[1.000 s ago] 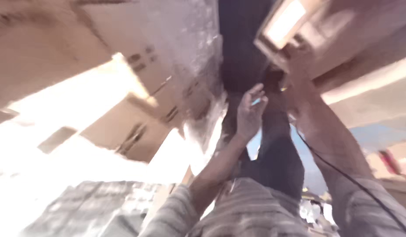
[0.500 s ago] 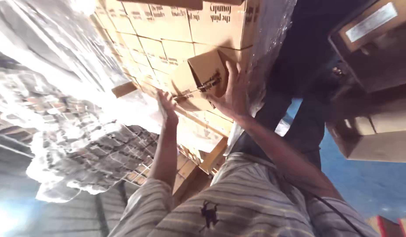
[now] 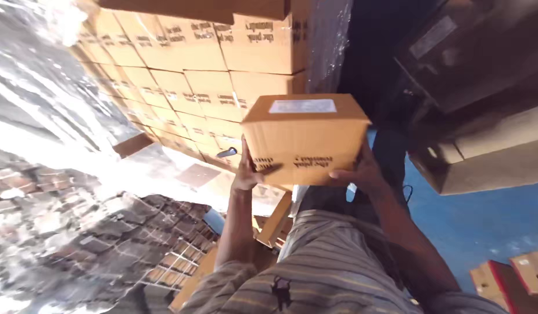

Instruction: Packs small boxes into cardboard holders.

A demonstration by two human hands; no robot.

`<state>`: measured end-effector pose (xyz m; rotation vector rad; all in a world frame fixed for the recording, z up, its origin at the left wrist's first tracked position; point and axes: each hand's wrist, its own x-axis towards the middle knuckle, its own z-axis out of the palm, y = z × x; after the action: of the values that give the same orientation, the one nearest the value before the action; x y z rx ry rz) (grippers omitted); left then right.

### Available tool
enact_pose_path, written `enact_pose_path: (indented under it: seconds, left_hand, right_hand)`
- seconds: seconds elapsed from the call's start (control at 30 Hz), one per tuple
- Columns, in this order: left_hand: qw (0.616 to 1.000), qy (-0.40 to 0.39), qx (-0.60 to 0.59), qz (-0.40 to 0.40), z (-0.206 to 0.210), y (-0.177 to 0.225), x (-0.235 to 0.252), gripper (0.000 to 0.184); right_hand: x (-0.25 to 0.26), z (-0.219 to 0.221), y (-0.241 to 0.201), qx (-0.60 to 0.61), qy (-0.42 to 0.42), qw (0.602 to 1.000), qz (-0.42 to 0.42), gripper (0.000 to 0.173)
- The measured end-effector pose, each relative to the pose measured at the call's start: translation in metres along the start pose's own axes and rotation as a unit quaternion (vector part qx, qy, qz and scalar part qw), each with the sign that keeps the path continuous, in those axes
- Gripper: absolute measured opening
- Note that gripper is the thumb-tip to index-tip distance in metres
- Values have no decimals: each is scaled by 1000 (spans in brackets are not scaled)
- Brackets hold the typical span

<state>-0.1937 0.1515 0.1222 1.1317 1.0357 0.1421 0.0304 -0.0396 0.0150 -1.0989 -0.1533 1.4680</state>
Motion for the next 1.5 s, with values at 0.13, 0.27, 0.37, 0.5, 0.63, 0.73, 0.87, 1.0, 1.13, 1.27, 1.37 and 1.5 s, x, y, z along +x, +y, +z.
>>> enact_pose_path:
  seconds: [0.13,0.27,0.37,0.5,0.63,0.73,0.87,1.0,1.13,1.27,1.37,1.5]
  left_hand:
    - [984,-176,30,17,64,0,21,69]
    - [973,-187,119,56,107,-3,32,67]
    - [959,-201,192,57,142,9,48,114]
    - [916,-291,260,90,211,13,99,117]
    - [883,-393,244,80,273,-7,163,111]
    - [864,-383,300,128,301,-44,234,113]
    - [867,-236,435,58,303,-144,351,104]
    - [752,-253,608,3,328,-237,420,78]
    - [671,-278,685,-55,342,-299,463,109]
    - [642,-301,701,-77,331,-321,476,102]
    - [651,-290,699,-59,324,-331,478,96]
    - [644,-314,694,-71,315,-323,486,97]
  right_hand:
    - [-66,-60,-18,-16,40,997,-62,124]
    - [-111,-94,-32,-65,80,992,-75,124]
    - [-129,-139,-61,-194,89,972,-102,135]
    - [-123,-187,-124,-430,0,897,-101,140]
    - [-93,-238,-124,-451,-15,889,-74,136]
    - [-69,-291,-88,-404,93,904,-110,136]
    - [-10,-359,-30,-479,261,831,-105,126]
    - [60,-429,29,-562,308,763,-85,124]
    - [73,-469,69,-651,205,728,-60,107]
    - [89,-465,91,-714,188,674,-20,103]
    - [112,-459,107,-697,161,698,32,114]
    - [136,-450,126,-698,135,702,53,111]
